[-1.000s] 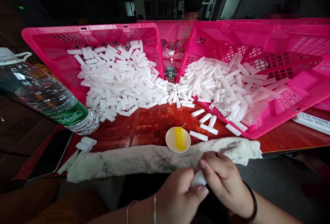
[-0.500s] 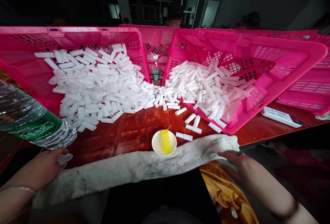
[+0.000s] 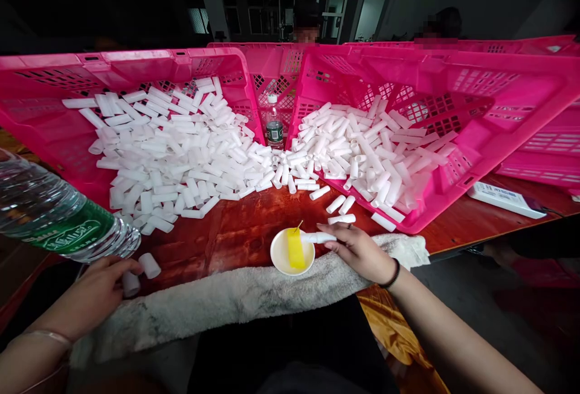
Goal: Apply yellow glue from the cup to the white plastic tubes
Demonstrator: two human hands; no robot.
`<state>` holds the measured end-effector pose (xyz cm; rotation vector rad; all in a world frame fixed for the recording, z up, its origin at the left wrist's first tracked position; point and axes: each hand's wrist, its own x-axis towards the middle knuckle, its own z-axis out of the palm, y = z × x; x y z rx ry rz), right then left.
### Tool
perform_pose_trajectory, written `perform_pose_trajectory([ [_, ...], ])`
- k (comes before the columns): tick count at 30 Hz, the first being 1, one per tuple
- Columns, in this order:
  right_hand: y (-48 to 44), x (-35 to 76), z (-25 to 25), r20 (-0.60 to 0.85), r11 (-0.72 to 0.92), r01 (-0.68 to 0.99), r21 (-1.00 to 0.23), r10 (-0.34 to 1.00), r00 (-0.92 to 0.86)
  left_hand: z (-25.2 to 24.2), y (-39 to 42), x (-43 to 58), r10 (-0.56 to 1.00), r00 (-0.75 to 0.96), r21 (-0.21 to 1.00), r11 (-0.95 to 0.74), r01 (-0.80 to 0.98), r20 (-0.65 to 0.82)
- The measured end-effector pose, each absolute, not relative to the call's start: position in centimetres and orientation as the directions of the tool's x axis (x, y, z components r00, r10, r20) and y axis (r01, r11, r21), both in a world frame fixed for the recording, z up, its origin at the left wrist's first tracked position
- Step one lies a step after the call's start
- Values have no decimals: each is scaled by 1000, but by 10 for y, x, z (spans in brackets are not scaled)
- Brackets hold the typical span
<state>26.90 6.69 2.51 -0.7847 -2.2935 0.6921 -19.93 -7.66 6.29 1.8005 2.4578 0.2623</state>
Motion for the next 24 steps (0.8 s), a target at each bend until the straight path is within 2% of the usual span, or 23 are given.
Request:
perform_pose_trajectory([
  [3,70,246,16,445,731,319,-603,640,-626,56,-76,-200,965,-252,186,260,947,-66],
  [6,73,231,6,490,774,332,-539,609,-623,60,-73,-193,975,-216,137,222,965,-57],
  [9,74,232,3,518,809,300,-506,563,-644,71,-69,-177,977,-212,112,209,971,12],
  [11,74,235,5,505,792,262,-552,567,-650,78,-68,-162,963,-268,205,259,944,15],
  [13,74,237,7,441,711,226,-666,619,-650,83,-66,-142,955,-297,342,288,895,-25],
  [16,73,237,9,292,537,244,-808,723,-626,81,-61,-108,986,-169,469,152,870,-6],
  [18,71,238,10,287,557,280,-782,721,-631,74,-56,-86,993,-85,526,30,850,80],
  [20,68,239,11,358,673,275,-686,642,-678,67,-51,-66,985,-90,620,-22,784,150],
  [22,66,240,11,418,749,235,-619,568,-709,60,-47,-51,986,-115,718,-8,696,122],
  [24,64,241,10,409,718,224,-659,592,-694,54,-45,-41,997,-67,732,15,681,42],
])
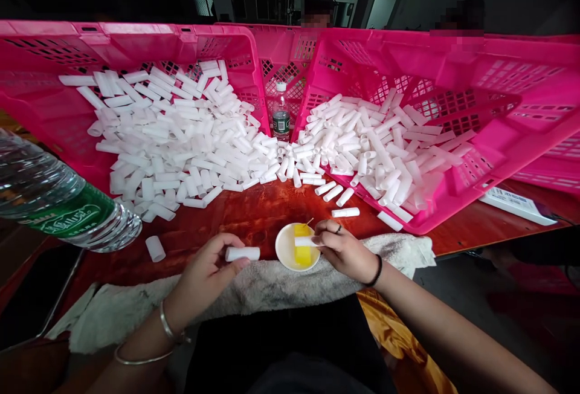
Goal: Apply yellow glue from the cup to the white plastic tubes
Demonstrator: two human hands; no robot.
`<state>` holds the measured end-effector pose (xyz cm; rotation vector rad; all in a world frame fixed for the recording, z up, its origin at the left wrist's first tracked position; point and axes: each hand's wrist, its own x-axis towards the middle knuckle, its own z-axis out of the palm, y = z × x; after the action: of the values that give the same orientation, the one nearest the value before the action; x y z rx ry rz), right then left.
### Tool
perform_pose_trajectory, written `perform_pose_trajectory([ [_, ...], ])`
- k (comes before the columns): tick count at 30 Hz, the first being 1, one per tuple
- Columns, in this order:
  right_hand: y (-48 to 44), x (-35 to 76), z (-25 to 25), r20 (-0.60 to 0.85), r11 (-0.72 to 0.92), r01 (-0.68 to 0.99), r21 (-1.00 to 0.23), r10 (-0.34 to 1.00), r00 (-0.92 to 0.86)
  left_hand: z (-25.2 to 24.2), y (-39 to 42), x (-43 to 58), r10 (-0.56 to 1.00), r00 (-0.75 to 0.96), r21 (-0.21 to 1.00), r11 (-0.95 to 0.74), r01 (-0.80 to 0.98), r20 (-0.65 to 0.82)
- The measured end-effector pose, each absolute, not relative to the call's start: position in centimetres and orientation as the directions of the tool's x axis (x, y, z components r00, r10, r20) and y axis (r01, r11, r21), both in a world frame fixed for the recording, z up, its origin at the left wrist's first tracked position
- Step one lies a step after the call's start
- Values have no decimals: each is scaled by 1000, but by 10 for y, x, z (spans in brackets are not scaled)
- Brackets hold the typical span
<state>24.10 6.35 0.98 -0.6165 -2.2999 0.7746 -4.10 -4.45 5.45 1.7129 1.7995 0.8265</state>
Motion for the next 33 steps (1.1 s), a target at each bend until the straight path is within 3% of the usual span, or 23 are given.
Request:
perform_pose_trajectory([
  [4,58,242,7,322,558,246,-793,726,-608,43,-44,-35,990,140,526,-115,843,-8],
  [9,51,246,7,414,703,232,-672,617,-669,36,-45,-35,989,147,324,-128,937,-33],
  [11,48,245,6,390,655,227,-721,654,-648,37,-46,-33,989,144,330,-130,935,-20],
  [15,42,243,3,269,465,267,-844,798,-539,37,-50,-26,991,126,458,-132,879,42],
  [17,40,245,2,336,551,309,-775,773,-538,36,-52,-20,992,104,517,-125,847,70],
  [20,38,251,0,506,793,323,-516,586,-633,33,-54,-13,992,73,554,-118,824,104],
  [22,38,253,-1,563,865,287,-411,489,-666,33,-53,-8,990,76,560,-129,818,116],
  [23,37,253,0,584,866,264,-425,485,-651,33,-52,-6,989,88,561,-142,815,122],
  [25,34,250,4,598,789,205,-579,582,-551,35,-50,-1,981,125,559,-186,808,146],
  [28,26,242,17,473,552,70,-831,767,-433,41,-44,6,959,195,547,-278,790,205],
  [30,21,238,30,362,431,41,-902,803,-472,47,-41,10,940,241,526,-336,781,244],
  [33,18,237,51,226,361,129,-924,784,-578,58,-41,15,905,314,428,-415,803,288],
])
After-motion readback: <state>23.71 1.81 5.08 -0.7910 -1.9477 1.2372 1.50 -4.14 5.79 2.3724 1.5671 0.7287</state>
